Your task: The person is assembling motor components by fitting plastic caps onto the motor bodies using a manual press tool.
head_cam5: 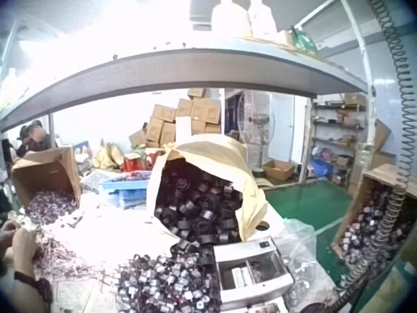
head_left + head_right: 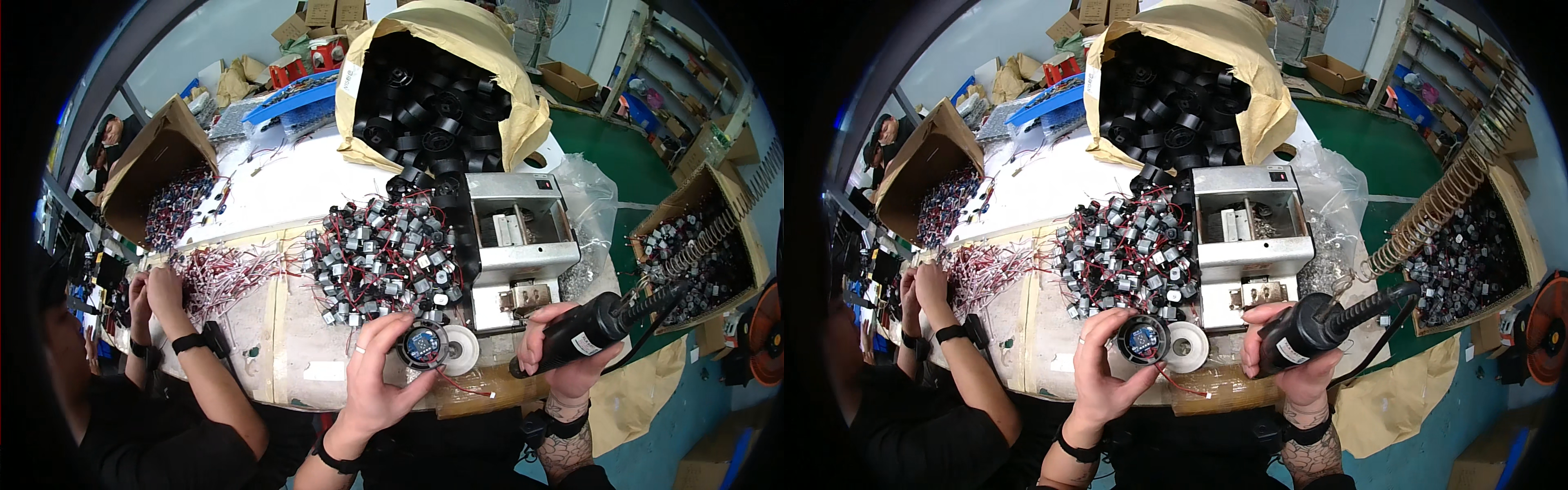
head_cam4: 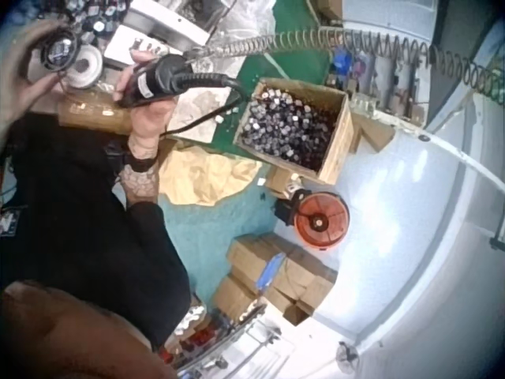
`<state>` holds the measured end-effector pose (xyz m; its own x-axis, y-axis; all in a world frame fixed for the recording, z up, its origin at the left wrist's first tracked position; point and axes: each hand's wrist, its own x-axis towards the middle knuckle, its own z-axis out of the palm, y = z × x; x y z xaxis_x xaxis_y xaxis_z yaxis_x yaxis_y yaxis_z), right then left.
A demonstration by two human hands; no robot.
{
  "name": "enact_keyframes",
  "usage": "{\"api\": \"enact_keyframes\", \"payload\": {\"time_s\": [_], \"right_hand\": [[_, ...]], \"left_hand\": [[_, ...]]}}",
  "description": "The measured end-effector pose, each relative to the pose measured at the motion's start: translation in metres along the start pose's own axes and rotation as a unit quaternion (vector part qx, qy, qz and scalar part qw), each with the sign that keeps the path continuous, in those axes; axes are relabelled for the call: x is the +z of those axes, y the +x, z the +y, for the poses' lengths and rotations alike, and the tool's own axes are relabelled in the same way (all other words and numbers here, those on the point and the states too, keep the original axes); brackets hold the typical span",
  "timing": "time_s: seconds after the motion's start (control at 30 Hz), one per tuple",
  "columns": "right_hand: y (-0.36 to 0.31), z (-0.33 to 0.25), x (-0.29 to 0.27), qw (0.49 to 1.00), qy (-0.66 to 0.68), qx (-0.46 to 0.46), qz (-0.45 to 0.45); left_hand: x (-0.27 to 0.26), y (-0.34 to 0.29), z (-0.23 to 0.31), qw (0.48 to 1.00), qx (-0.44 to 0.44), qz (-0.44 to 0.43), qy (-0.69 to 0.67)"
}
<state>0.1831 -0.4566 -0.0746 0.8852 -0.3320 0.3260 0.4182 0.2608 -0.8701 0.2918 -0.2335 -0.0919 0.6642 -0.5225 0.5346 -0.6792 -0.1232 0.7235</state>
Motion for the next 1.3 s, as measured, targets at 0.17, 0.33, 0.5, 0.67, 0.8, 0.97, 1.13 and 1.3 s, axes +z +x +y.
{"api": "enact_keyframes", "payload": {"time_s": [0.17,0.33,0.5,0.67,0.8,0.97,1.13,1.3], "right_hand": [[0.001,0.007,0.001,0.999,0.025,0.007,-0.019],[-0.007,0.007,-0.001,0.999,0.04,-0.033,0.013],[-0.008,0.009,-0.011,0.997,0.081,-0.008,0.004],[-0.004,0.013,-0.01,0.997,0.076,-0.006,-0.03],[-0.005,0.012,-0.01,0.997,0.075,-0.016,-0.015],[-0.004,0.011,-0.01,0.997,0.061,-0.038,-0.028],[-0.004,0.015,-0.012,0.998,0.057,-0.032,-0.015],[-0.009,0.01,-0.011,0.997,0.067,-0.027,-0.016]], "left_hand": [[-0.02,-0.003,-0.003,0.997,-0.006,0.064,0.032],[-0.051,0.005,-0.009,0.978,-0.073,0.155,0.12],[-0.112,0.018,-0.087,0.884,-0.278,0.315,-0.205],[-0.166,0.028,-0.141,0.851,-0.286,0.441,0.021],[-0.185,0.045,-0.173,0.798,-0.289,0.428,0.31],[-0.173,0.031,-0.147,0.81,-0.267,0.362,0.377],[-0.13,0.016,-0.08,0.925,-0.217,0.188,0.248],[-0.098,0.018,0.005,0.968,-0.213,-0.083,0.105]]}}
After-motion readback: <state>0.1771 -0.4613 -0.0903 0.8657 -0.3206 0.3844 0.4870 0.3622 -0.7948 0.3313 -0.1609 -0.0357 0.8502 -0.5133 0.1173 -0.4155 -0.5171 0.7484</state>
